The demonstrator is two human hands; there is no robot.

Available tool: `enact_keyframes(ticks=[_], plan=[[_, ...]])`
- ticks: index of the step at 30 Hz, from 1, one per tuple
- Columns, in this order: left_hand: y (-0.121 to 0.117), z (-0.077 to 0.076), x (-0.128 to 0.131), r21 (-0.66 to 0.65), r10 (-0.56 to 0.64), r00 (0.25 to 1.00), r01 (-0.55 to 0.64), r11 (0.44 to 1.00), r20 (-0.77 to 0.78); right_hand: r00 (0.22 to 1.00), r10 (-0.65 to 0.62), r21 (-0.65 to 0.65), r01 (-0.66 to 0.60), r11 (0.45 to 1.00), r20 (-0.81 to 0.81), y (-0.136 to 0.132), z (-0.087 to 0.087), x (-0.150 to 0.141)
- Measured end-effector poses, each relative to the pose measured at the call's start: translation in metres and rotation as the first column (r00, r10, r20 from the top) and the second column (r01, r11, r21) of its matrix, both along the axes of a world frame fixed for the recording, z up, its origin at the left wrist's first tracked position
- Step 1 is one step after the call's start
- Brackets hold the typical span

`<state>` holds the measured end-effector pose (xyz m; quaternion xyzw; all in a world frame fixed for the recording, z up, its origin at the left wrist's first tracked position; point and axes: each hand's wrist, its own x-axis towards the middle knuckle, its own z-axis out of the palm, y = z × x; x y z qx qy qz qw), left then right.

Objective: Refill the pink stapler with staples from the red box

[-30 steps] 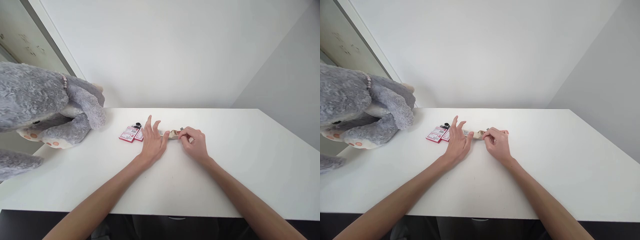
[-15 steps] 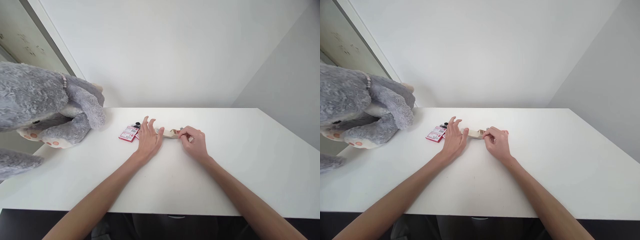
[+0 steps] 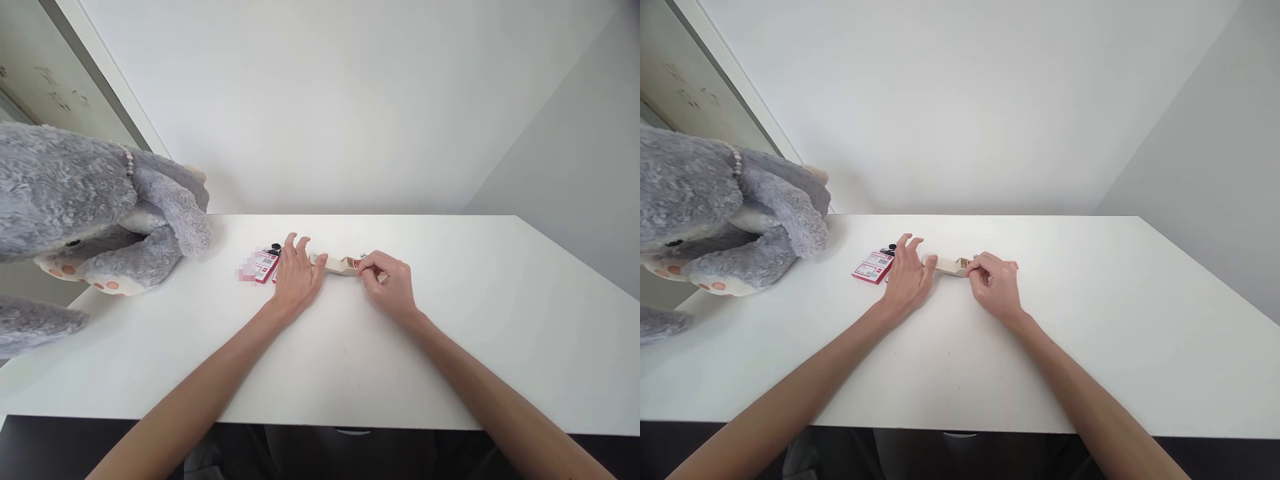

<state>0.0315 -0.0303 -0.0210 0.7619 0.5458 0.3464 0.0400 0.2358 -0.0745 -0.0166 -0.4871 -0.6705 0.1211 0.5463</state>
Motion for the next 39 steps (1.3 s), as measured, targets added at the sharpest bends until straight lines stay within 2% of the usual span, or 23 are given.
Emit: enact_keyframes(ticks=[8, 28, 34, 39], plan=[[0.002, 0.007, -0.005, -0.015, 0.003, 1.0, -0.003, 1.0, -0.014, 1.0, 0.006, -0.002, -0.006, 1.0, -0.013, -0.001, 0.0, 0.0], [0.001, 0.008, -0.007, 0.124, -0.062, 0.987, 0.043, 0.991, 0.151, 0.997, 0.03, 0.009, -0.029, 1.0, -0.076, -0.001, 0.001, 0.002], [-0.001, 0.008, -0.006, 0.174, -0.114, 0.97, 0.077, 0.982, 0.215, 0.998, 0.045, -0.032, -0.043, 0.999, 0.047, -0.002, -0.001, -0.001], [-0.008, 0.008, -0.001, 0.179, -0.14, 0.953, 0.093, 0.979, 0.269, 0.985, 0.137, -0.026, -0.135, 0.991, 0.109, -0.003, -0.002, -0.005]])
